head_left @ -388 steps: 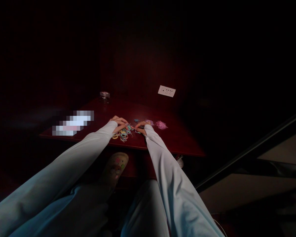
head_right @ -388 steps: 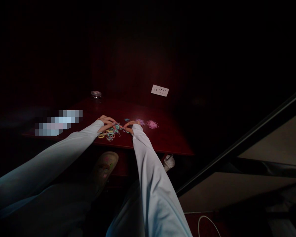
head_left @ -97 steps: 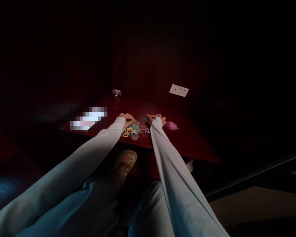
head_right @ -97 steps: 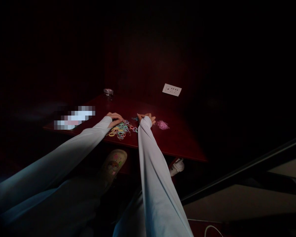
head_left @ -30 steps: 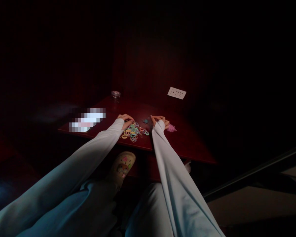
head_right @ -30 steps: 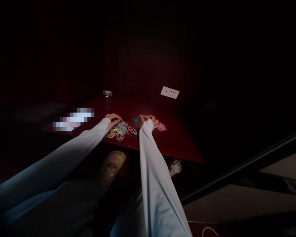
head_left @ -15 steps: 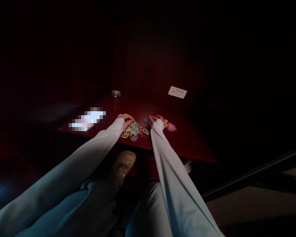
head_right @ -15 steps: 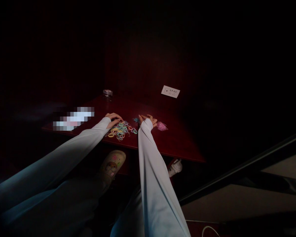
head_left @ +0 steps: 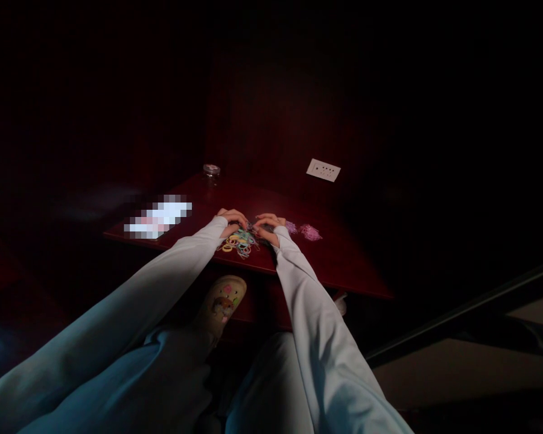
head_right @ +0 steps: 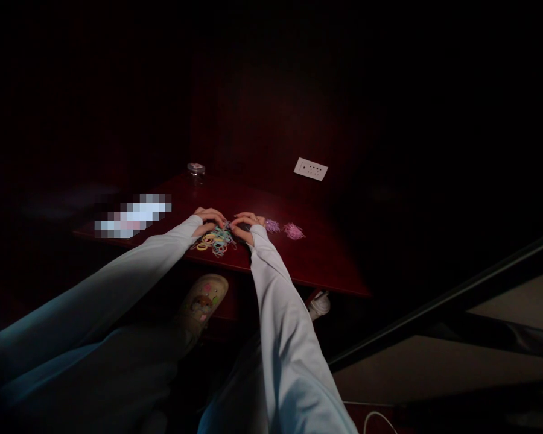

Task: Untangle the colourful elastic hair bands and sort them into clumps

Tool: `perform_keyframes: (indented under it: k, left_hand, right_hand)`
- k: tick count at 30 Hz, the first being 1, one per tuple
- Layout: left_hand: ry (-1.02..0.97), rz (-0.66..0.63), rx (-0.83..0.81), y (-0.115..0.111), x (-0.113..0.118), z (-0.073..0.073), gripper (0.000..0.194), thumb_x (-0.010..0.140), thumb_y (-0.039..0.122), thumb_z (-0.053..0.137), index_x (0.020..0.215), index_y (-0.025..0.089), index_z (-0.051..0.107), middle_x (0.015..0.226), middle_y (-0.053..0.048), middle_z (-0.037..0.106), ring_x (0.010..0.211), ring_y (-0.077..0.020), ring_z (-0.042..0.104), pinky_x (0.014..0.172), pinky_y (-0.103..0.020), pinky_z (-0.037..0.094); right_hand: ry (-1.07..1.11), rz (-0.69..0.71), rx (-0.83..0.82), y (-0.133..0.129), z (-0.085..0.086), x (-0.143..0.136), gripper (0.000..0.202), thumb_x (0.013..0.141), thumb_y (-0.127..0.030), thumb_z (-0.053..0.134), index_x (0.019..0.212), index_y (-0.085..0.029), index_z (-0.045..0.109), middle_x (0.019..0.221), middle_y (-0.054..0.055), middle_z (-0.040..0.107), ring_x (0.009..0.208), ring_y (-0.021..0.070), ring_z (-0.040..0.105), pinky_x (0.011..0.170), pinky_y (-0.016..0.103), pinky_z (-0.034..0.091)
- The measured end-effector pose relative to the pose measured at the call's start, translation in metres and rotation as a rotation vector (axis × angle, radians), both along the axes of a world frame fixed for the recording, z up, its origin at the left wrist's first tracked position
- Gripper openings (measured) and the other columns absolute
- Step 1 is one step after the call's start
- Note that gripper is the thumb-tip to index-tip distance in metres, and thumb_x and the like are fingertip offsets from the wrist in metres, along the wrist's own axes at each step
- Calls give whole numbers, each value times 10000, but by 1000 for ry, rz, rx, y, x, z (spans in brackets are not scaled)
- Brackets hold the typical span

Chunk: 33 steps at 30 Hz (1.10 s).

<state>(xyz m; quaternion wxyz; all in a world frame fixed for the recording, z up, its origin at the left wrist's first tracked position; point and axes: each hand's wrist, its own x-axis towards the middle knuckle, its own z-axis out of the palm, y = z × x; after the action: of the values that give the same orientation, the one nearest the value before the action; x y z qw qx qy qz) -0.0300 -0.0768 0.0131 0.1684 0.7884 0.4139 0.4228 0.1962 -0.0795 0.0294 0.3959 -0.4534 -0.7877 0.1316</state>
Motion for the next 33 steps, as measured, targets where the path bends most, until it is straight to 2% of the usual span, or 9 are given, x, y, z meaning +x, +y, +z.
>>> perform_keyframes:
  k: [3,7,14,18,22,28,33]
  left_hand:
    - [7,53,-26,0,1,-1,245,815,197,564,834,283,792,1159,18,778,1123,-256,596,1072,-428,405]
    - [11,111,-26,1,5,-5,232,800,196,589,794,299,797,1107,22,777,1092,-253,582,1059,-433,396]
    - [17,104,-29,-1,4,-5,240,825,236,598,815,314,825,1116,11,771,1104,-264,568,1066,-458,382]
    - [16,103,-28,-3,4,-4,248,835,232,598,843,320,829,1130,18,771,1108,-257,564,1054,-442,396]
    - [21,83,-16,-1,2,-4,260,844,235,593,896,329,829,1152,25,773,1135,-258,568,1065,-428,394]
    - [1,14,-17,9,-4,-4,290,801,201,571,965,291,792,1167,10,774,1136,-257,599,1062,-421,413]
    - [-9,19,-6,10,-3,-6,173,802,225,596,855,264,757,1138,-5,777,1120,-259,608,1060,-430,404]
  right_hand:
    - [-51,17,-56,-5,-1,-2,188,936,-364,723,792,-327,837,1231,-35,748,1220,229,518,1097,406,328]
    - [-2,-37,-124,-3,-1,-7,347,1005,-355,627,733,-326,839,1196,-23,755,1198,252,497,1126,472,313]
    - [-5,-92,-165,8,-6,-11,371,991,-324,627,677,-330,823,1126,-16,763,1149,263,480,1116,515,300]
    - [4,-131,-165,5,-5,-11,356,981,-296,623,685,-306,821,1095,14,767,1154,276,484,1100,529,315]
    - [15,-104,-142,-2,-2,-9,319,979,-313,635,724,-306,828,1091,23,761,1174,285,486,1093,540,318]
    - [18,-91,-86,-3,-2,-10,319,999,-331,635,743,-327,827,1108,2,756,1182,255,500,1089,465,322]
    - [-53,-31,-59,-4,-1,-7,82,905,-391,778,877,-347,841,1149,-24,747,1211,228,523,1066,403,320]
